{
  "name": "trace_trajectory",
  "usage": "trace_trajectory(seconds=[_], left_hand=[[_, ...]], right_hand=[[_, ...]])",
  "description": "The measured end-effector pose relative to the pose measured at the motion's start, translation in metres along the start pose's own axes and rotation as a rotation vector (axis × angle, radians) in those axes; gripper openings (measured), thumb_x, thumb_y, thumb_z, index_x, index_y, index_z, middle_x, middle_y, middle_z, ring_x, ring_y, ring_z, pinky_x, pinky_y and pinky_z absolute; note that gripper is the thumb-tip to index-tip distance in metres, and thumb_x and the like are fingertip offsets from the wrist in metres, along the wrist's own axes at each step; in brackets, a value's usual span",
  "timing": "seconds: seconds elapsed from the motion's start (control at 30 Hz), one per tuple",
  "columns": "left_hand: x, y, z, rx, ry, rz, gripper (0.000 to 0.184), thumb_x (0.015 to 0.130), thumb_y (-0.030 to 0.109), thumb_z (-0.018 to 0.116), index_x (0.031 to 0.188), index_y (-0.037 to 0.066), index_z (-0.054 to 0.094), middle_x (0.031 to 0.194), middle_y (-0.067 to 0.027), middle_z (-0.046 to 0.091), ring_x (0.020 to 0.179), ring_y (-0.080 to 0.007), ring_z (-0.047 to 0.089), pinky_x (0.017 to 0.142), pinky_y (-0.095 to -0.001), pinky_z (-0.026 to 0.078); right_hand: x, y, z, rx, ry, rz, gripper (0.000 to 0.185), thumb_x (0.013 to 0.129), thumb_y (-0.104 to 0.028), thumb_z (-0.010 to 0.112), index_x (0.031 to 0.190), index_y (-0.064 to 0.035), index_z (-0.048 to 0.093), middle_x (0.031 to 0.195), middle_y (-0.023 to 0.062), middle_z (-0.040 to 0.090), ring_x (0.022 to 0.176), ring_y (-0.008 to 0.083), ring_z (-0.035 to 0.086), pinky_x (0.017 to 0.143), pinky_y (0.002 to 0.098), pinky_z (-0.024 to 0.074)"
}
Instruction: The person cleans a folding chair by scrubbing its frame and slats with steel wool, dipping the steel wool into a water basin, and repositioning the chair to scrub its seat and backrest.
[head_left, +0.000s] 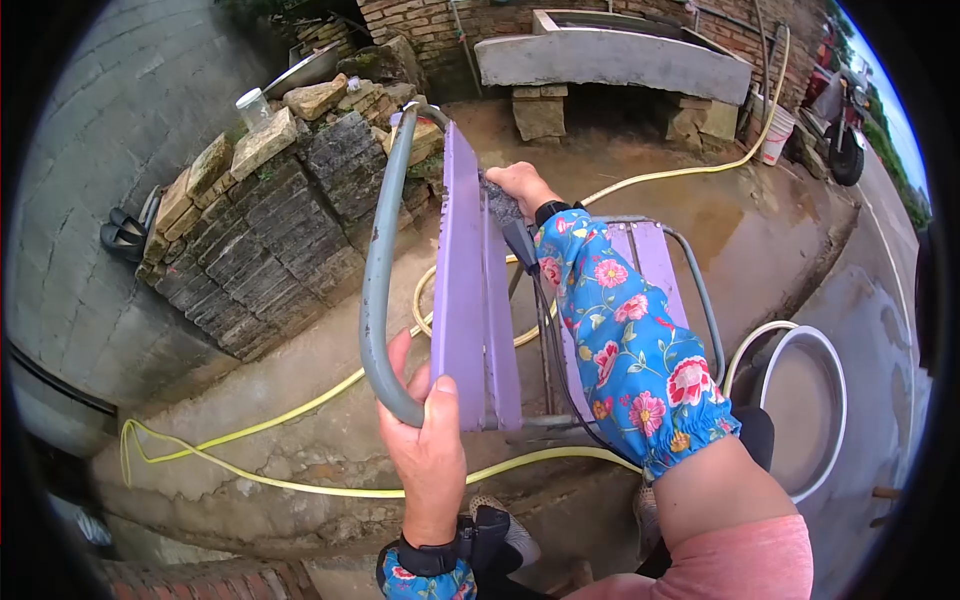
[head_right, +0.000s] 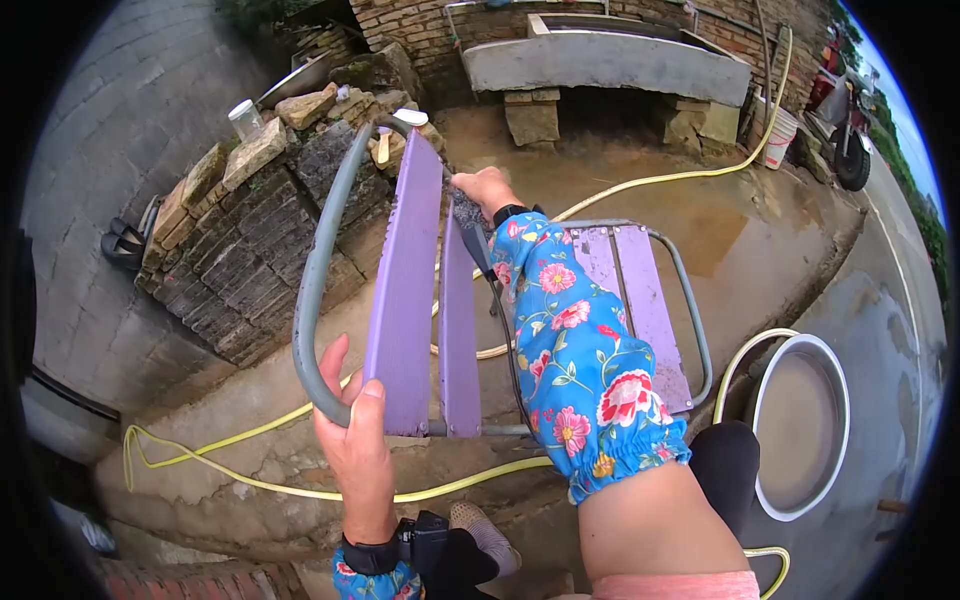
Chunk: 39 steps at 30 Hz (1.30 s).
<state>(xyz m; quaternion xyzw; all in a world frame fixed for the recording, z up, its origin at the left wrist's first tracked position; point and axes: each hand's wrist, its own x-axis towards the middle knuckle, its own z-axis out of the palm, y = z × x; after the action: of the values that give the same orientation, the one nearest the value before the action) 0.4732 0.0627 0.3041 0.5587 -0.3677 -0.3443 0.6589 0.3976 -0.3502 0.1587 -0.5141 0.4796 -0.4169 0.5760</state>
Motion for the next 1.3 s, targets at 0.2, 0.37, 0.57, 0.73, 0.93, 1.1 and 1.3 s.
trace_trajectory(seconds=[0.2,0.37,0.57,0.73,0.93,1.1,1.3], left_hand=[[0.002,0.001,0.001,-0.003,-0.014,0.006,0.055,0.090,0.001,0.050,0.142,-0.004,0.031,0.118,-0.0212,0.059,0.107,-0.0209,0.059,0.093,-0.0311,0.045],[0.003,0.001,0.003,0.016,-0.016,0.003,0.055,0.090,0.001,0.050,0.141,-0.004,0.031,0.120,-0.0212,0.059,0.108,-0.0212,0.059,0.093,-0.0311,0.045],[0.000,-0.001,0.002,0.009,-0.045,0.026,0.052,0.091,0.001,0.050,0.140,-0.004,0.034,0.123,-0.0214,0.056,0.113,-0.0227,0.057,0.095,-0.0325,0.044],[0.000,0.000,0.002,0.021,-0.019,0.021,0.051,0.090,0.001,0.049,0.139,-0.005,0.036,0.124,-0.0216,0.055,0.114,-0.0234,0.056,0.096,-0.0333,0.044],[0.002,-0.001,0.004,0.022,-0.046,0.051,0.050,0.089,0.000,0.048,0.137,-0.006,0.036,0.125,-0.0232,0.055,0.115,-0.0236,0.057,0.098,-0.0333,0.043],[0.004,-0.002,-0.001,0.018,-0.103,0.039,0.045,0.090,0.001,0.048,0.134,-0.007,0.040,0.126,-0.0219,0.056,0.116,-0.0235,0.056,0.100,-0.0340,0.042],[0.003,-0.008,-0.002,0.041,-0.062,0.052,0.044,0.090,0.002,0.050,0.132,-0.006,0.041,0.125,-0.0207,0.057,0.116,-0.0230,0.056,0.101,-0.0343,0.042]], right_hand=[[-0.060,-0.038,-0.002,-0.241,-0.131,-0.104,0.036,0.070,-0.027,0.078,0.071,0.0044,0.061,0.071,0.0102,0.062,0.063,0.0177,0.059,0.059,0.0354,0.0480],[-0.028,-0.048,0.013,-0.570,0.241,-0.298,0.038,0.066,-0.028,0.081,0.078,-0.0004,0.057,0.091,0.0190,0.064,0.083,0.0292,0.063,0.074,0.0389,0.0502],[-0.079,-0.027,0.012,-0.557,0.223,-0.654,0.029,0.075,-0.022,0.071,0.095,-0.0021,0.063,0.098,0.0198,0.057,0.095,0.0378,0.058,0.084,0.0430,0.0478],[-0.114,-0.015,-0.013,-0.464,0.137,-0.650,0.032,0.076,-0.021,0.071,0.100,-0.0011,0.066,0.097,0.0179,0.061,0.093,0.0329,0.061,0.085,0.0394,0.0485],[-0.042,-0.037,0.000,-0.238,0.254,-0.580,0.027,0.075,-0.016,0.069,0.095,0.0021,0.070,0.086,0.0177,0.071,0.080,0.0269,0.068,0.077,0.0347,0.0520],[-0.066,-0.046,0.008,-0.375,0.037,-0.541,0.022,0.077,-0.015,0.068,0.092,0.0006,0.072,0.085,0.0170,0.071,0.081,0.0247,0.068,0.078,0.0334,0.0515],[-0.074,-0.057,-0.028,-0.329,-0.101,-0.543,0.027,0.078,-0.016,0.070,0.101,-0.0035,0.070,0.090,0.0075,0.070,0.082,0.0157,0.064,0.077,0.0300,0.0510]])
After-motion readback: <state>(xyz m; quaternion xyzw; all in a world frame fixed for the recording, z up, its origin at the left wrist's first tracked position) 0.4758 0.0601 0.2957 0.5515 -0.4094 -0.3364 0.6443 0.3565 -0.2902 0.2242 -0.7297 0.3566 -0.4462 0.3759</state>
